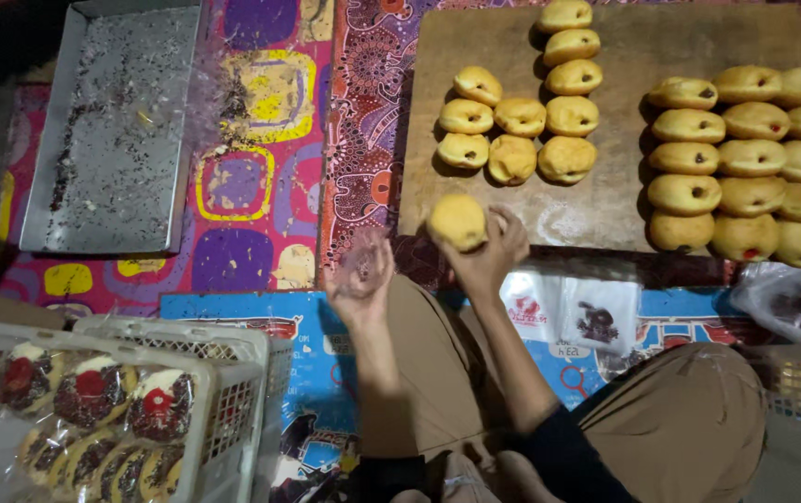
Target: The person sits on the floor and repeatedly picks up small round buns from a wooden board, places each into a clear plastic bag, and sets the bagged buns into a white plastic crate. The person handles the buns one at a time throughout the clip.
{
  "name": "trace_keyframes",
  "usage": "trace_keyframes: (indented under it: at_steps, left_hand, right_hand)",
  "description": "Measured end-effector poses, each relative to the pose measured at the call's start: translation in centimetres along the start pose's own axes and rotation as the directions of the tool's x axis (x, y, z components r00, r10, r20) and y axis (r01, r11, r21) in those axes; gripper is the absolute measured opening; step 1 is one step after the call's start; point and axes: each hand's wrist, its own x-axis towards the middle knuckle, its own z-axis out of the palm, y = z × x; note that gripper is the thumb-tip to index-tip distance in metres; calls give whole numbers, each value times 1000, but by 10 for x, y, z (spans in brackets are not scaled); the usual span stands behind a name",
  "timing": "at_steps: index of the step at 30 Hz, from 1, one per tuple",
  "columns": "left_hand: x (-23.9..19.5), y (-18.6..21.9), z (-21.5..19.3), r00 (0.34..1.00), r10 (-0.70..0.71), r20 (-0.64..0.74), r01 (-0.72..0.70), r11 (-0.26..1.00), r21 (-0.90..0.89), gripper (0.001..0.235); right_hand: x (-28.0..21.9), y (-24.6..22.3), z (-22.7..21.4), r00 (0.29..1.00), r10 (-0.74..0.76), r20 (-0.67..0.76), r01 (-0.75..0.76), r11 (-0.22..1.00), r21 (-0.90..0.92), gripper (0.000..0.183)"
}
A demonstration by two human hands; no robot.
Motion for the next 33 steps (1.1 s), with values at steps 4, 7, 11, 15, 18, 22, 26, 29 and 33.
trace_keyframes:
  at_steps: [4, 7, 11, 15, 18, 22, 26, 29, 33]
  left_hand:
    - [-9, -43, -19, 996, -8, 88, 4, 999, 49, 56]
    - [-30, -92, -40, 961, -86, 263, 23, 972, 232, 51]
    - [-62, -137, -44, 905, -113, 411, -87, 895, 437, 56]
    - [-75, -148, -27, 922, -48, 385, -173, 836, 520, 55]
    - [-86, -160, -19, 947, -58, 317, -104, 876, 471, 66]
    - [-105, -173, -17, 831, -366, 419, 92, 833, 546, 75]
    - [-106, -168, -18, 845, -400, 355, 206, 856, 473, 81]
    - [-97, -162, -29, 860, -417, 295, 183, 790, 585, 81]
    - [-102, -160, -59, 910, -387, 152, 192, 715, 673, 72]
  right_hand:
    - [-36, -14, -93, 972, -159, 174, 116, 965, 234, 78]
    - [-33, -34, -127, 932, -211, 295, 208, 977, 41, 81]
    - [-12, -49, -142, 897, -135, 421, 214, 965, -148, 87]
    - [-29, -43, -155, 979, -126, 158, 124, 992, 27, 83]
    - [-47, -31, -157, 997, -80, 2, 80, 997, 1, 68]
    - [-50, -16, -151, 994, -93, 60, 84, 988, 133, 67]
    - [-44, 1, -172, 992, -105, 63, 89, 971, 220, 49]
    - [-40, 13, -196, 856, -514, -55, 515, 857, 3, 36]
    - [-32, 17, -215, 671, -741, 27, 740, 668, -80, 28]
